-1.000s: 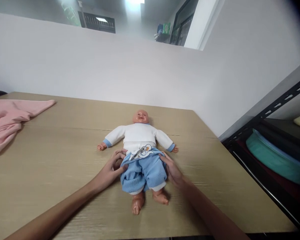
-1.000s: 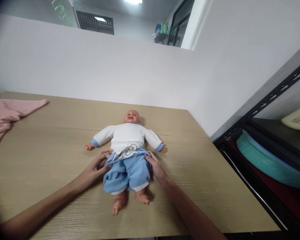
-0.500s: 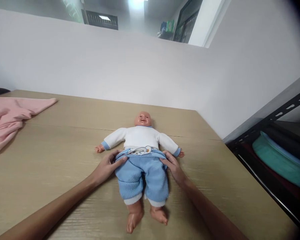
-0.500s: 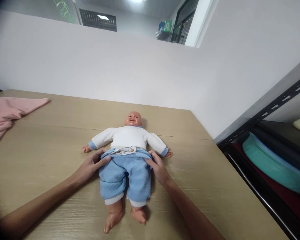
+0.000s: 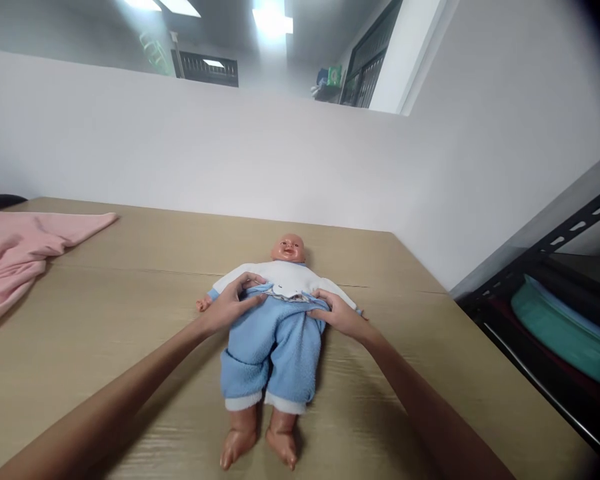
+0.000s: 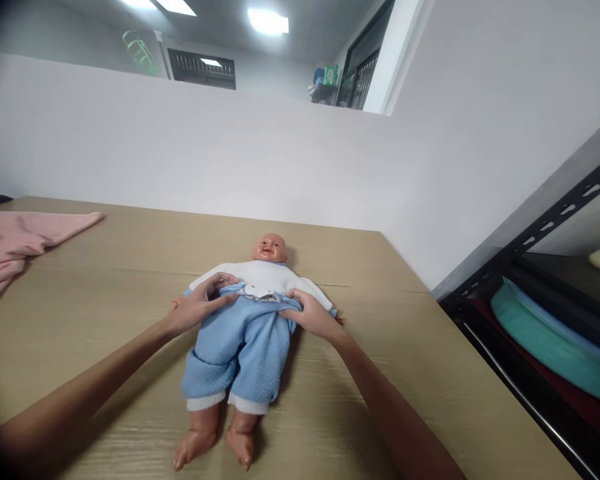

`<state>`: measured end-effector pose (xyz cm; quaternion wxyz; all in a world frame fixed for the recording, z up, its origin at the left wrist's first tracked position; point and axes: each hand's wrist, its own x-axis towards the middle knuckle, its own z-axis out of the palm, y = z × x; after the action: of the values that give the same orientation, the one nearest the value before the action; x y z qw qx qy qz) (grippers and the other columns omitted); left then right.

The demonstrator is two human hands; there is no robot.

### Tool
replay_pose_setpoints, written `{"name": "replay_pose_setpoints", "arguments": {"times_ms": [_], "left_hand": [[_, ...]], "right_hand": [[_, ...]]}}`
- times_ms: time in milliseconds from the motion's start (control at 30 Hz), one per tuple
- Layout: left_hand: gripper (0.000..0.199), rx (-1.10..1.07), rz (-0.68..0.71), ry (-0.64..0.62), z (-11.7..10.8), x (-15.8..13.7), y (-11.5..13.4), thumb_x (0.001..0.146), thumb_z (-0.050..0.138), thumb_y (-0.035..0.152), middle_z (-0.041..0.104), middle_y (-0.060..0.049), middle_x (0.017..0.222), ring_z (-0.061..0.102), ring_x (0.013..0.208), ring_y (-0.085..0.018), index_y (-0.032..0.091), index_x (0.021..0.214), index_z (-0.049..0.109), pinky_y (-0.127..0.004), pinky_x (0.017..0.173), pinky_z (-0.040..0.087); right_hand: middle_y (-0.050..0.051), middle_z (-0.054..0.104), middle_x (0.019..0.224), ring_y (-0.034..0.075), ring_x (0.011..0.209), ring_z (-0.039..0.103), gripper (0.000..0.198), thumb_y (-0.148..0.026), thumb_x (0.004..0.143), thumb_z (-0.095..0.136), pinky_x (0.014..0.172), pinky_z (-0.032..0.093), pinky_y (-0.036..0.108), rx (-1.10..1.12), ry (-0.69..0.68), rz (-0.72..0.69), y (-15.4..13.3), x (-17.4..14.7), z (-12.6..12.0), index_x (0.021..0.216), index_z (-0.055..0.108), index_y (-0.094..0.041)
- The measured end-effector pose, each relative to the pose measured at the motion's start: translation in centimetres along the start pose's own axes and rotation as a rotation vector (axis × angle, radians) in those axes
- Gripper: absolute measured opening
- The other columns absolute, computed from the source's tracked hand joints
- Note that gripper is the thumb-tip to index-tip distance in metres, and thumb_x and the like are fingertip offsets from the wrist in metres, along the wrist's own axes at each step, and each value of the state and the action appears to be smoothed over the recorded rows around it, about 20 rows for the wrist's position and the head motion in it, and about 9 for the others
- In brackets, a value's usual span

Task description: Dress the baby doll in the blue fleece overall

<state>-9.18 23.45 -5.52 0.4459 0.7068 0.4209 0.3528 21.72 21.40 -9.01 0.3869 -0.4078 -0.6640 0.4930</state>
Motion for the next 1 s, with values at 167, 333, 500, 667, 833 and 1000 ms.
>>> {"name": "replay_pose_setpoints", "arguments": {"times_ms": [167, 333, 500, 667, 833, 1000], "left_hand": [[0.051, -0.065, 0.075, 0.0, 0.2, 1.4, -1.1, 0.094, 0.075, 0.053, 0.069, -0.011, 0.133, 0.064, 0.13, -0.027, 0.018, 0.129, 0.06, -0.038, 0.112, 0.048], [0.055, -0.217, 0.054, 0.095, 1.0, 3.1, -2.9, 0.091, 0.078, 0.056, 0.071, -0.007, 0.114, 0.065, 0.107, -0.023, 0.022, 0.13, 0.06, -0.034, 0.093, 0.049], [0.053, -0.236, -0.063, 0.125, -0.5, 1.8, -6.0, 0.09, 0.077, 0.059, 0.068, -0.003, 0.107, 0.061, 0.104, -0.023, 0.022, 0.125, 0.065, -0.033, 0.092, 0.045], [0.032, -0.184, -0.075, 0.03, -1.4, 0.1, -6.4, 0.091, 0.071, 0.052, 0.067, -0.003, 0.102, 0.057, 0.103, -0.024, 0.021, 0.099, 0.071, -0.033, 0.092, 0.043], [0.031, -0.552, -0.221, 0.014, 0.0, 0.3, -6.8, 0.085, 0.07, 0.045, 0.071, -0.006, 0.102, 0.062, 0.099, -0.027, 0.02, 0.103, 0.07, -0.037, 0.091, 0.047], [0.036, -0.245, -0.138, -0.029, -1.0, 0.2, -7.4, 0.096, 0.067, 0.055, 0.072, -0.006, 0.108, 0.062, 0.108, -0.028, 0.021, 0.106, 0.073, -0.037, 0.099, 0.048]], "right_hand": [[-0.002, 0.065, 0.09, 0.022, 0.093, 0.057, 0.021, -0.04, 0.086, 0.078, 0.09, 0.044, 0.031, 0.158, 0.083, -0.009, 1.3, 0.4, 0.4, 0.091, 0.069, -0.022], [-0.002, 0.068, 0.096, 0.023, 0.098, 0.059, 0.023, -0.043, 0.084, 0.077, 0.095, 0.045, 0.032, 0.316, 0.196, 0.036, 2.9, 2.2, 1.5, 0.095, 0.066, -0.025], [0.0, 0.07, 0.093, 0.025, 0.097, 0.06, 0.03, -0.052, 0.087, 0.08, 0.098, 0.046, 0.036, 0.237, 0.201, 0.067, 4.1, -0.1, 2.1, 0.09, 0.072, -0.023], [0.004, 0.078, 0.11, 0.03, 0.114, 0.065, 0.027, -0.05, 0.088, 0.077, 0.112, 0.047, 0.042, 0.506, 0.22, 0.099, 4.1, -1.9, 3.0, 0.101, 0.078, -0.027], [0.007, 0.082, 0.118, 0.035, 0.123, 0.068, 0.052, -0.055, 0.082, 0.078, 0.112, 0.052, 0.049, 0.71, 0.334, 0.177, 4.4, -0.6, 4.3, 0.126, 0.076, -0.027], [0.008, 0.08, 0.118, 0.033, 0.118, 0.069, 0.048, -0.057, 0.088, 0.071, 0.11, 0.052, 0.048, 0.421, 0.211, 0.094, 4.7, -0.9, 1.8, 0.125, 0.074, -0.027]]}}
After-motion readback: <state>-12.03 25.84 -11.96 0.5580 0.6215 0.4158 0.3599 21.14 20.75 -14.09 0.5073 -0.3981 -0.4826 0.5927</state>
